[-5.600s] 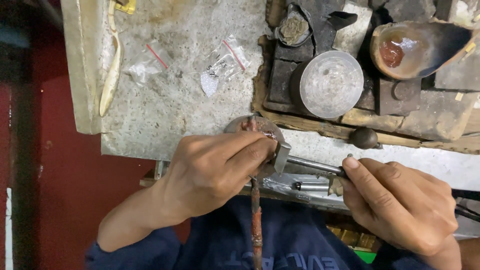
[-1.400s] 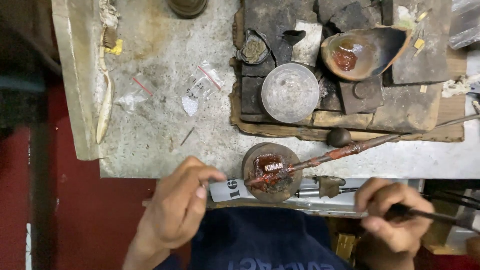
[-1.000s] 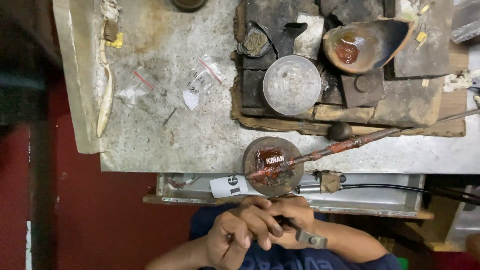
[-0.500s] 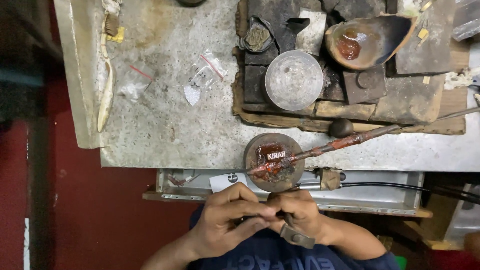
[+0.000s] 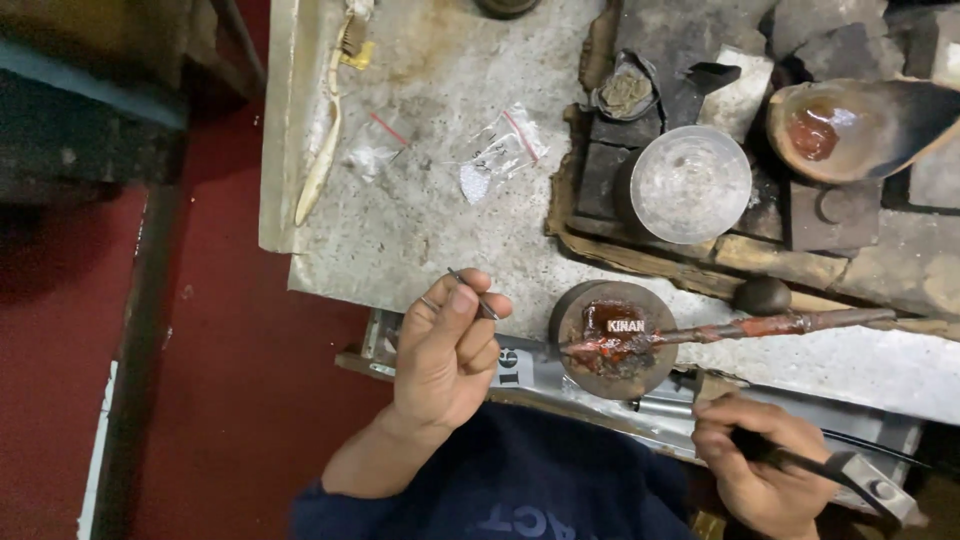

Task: Shaping a small metal jewelry component using a hammer and punch on a pitch bowl, followed by measuring with calipers.

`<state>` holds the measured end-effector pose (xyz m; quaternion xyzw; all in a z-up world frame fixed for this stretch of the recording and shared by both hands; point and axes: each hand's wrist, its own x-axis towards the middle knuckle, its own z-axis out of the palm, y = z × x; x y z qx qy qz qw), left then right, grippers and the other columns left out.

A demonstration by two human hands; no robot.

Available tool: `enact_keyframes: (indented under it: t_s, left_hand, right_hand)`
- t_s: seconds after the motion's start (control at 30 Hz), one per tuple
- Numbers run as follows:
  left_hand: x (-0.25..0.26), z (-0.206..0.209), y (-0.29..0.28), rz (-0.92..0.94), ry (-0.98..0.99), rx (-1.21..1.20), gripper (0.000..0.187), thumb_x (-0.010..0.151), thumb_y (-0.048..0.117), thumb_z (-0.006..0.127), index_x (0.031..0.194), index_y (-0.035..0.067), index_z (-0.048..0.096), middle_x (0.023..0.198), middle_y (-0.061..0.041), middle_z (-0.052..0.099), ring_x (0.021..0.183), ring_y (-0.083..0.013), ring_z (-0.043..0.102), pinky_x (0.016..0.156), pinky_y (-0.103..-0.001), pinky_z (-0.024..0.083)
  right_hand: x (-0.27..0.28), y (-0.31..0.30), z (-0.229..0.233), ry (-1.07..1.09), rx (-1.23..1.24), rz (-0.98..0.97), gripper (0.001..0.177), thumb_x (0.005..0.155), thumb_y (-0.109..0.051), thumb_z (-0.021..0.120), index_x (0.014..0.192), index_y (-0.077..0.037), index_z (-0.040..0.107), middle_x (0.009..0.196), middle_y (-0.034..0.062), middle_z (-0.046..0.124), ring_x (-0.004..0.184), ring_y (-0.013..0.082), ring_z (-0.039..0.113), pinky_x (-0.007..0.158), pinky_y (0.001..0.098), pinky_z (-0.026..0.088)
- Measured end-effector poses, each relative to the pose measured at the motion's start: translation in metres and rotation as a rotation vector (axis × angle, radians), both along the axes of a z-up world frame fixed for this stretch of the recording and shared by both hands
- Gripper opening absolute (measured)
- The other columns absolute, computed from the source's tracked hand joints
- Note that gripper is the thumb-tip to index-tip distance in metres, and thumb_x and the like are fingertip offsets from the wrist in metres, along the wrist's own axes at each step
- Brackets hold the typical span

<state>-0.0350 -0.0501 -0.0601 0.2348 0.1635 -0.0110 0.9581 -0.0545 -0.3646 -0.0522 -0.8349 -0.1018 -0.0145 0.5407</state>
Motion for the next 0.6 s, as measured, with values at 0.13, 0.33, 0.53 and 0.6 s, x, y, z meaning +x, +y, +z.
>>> enact_keyframes:
  t_s: [0.13,0.33,0.53,0.6]
  left_hand:
    - [0.000,-0.001,-0.001,-0.004,0.018,-0.011,0.018,0.107,0.017,0.060,0.116,0.004,0.067,0.097,-0.017,0.076,0.045,-0.0032,0.021,0.041,-0.019,0.019]
    - [0.005,0.003,-0.003,-0.037,0.003,-0.019,0.019,0.108,0.017,0.058,0.118,0.003,0.066,0.098,-0.018,0.077,0.045,-0.0032,0.020,0.041,-0.019,0.018]
    - [0.008,0.004,-0.006,-0.039,0.006,-0.032,0.016,0.108,0.020,0.060,0.113,0.007,0.067,0.097,-0.017,0.077,0.044,-0.0034,0.021,0.041,-0.020,0.019]
    - [0.010,0.009,-0.007,-0.033,0.005,-0.052,0.016,0.109,0.021,0.058,0.113,0.009,0.067,0.097,-0.016,0.077,0.044,-0.0035,0.021,0.041,-0.020,0.019]
  right_hand:
    - [0.003,0.000,0.000,-0.025,0.037,-0.028,0.022,0.090,-0.015,0.064,0.095,0.006,0.067,0.075,0.0149,0.067,0.062,0.0195,0.064,0.066,0.0288,0.055]
    - [0.003,0.002,0.010,0.075,0.102,-0.104,0.021,0.089,-0.012,0.066,0.095,0.008,0.068,0.082,0.0197,0.068,0.061,0.0198,0.061,0.063,0.0291,0.050]
    - [0.009,0.005,0.023,-0.018,-0.080,-0.104,0.026,0.089,-0.014,0.065,0.092,0.011,0.068,0.076,0.0196,0.067,0.060,0.0223,0.065,0.061,0.0299,0.054]
    - [0.009,0.005,0.022,-0.001,-0.075,-0.121,0.026,0.089,-0.014,0.066,0.092,0.011,0.068,0.076,0.0200,0.067,0.064,0.0238,0.068,0.063,0.0316,0.056]
